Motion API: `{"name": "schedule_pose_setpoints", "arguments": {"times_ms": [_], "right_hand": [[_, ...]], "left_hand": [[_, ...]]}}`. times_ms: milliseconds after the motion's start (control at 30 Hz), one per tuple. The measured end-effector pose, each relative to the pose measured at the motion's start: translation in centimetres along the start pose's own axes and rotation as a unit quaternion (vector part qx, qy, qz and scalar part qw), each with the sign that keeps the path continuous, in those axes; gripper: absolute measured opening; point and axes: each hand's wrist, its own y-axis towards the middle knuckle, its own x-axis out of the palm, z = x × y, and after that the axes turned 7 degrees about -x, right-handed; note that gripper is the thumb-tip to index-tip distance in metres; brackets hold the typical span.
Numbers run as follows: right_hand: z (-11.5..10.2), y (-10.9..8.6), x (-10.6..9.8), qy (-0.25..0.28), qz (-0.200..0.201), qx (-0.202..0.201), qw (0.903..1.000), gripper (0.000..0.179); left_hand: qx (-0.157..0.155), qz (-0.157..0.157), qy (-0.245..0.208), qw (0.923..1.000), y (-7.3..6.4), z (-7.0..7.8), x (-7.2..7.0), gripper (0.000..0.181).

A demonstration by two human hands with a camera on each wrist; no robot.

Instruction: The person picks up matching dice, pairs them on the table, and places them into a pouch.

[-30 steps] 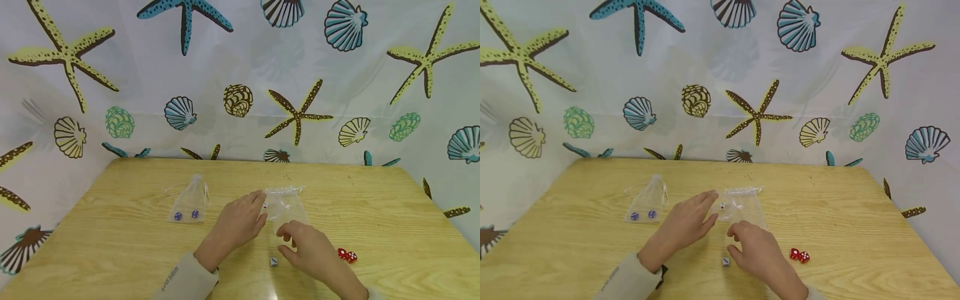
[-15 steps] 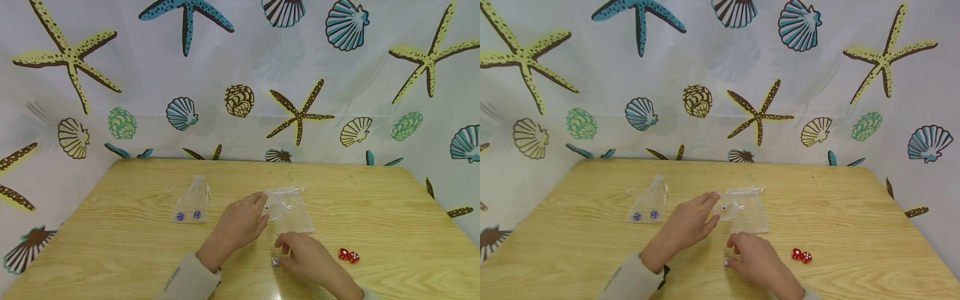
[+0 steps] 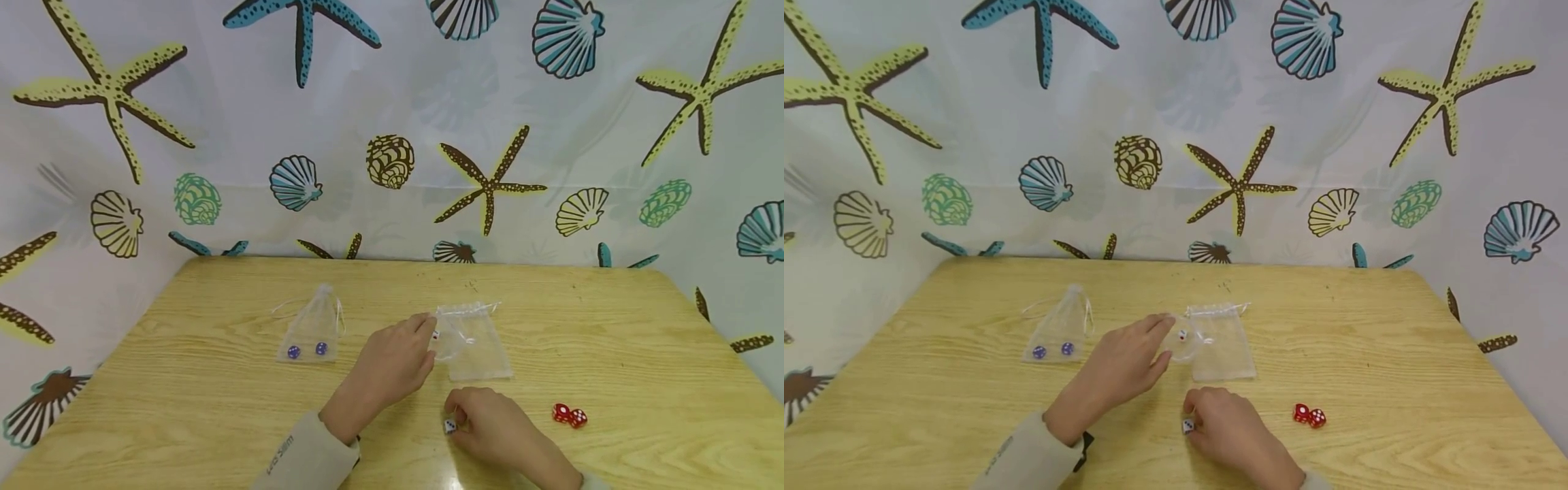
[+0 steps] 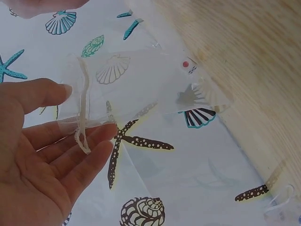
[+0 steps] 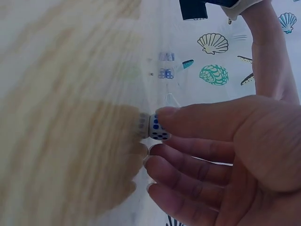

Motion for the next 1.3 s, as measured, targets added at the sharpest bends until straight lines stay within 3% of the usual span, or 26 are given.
{"name": "schedule_pose_setpoints", "arguments": {"times_ms": [233, 800, 967, 1300], "right_hand": [[-0.1, 0.1, 0.2, 0.017, -0.006, 0.004, 0.9998, 0.012], [-0.2, 0.1, -0.3, -0.011, 0.001, 0.000, 0.9999, 0.006], [-0.8, 0.2, -1.5, -0.032, 0.025, 0.004, 0.9992, 0.006], [-1.3, 0.9, -4.4, -0.054, 0.089, -0.024, 0.9943, 0.012]], "left_hand": [[0.002, -0.004, -0.004, 1.0000, 0.0, 0.0, 0.0, 0.041], [-0.003, -0.017, -0.003, 0.9998, 0.1, 0.3, 0.1, 0.042], [-0.001, -0.014, -0.001, 0.9999, 0.1, 0.2, 0.1, 0.042], [-0.002, -0.025, 0.005, 0.9997, 0.0, 0.2, -0.3, 0.043]]}}
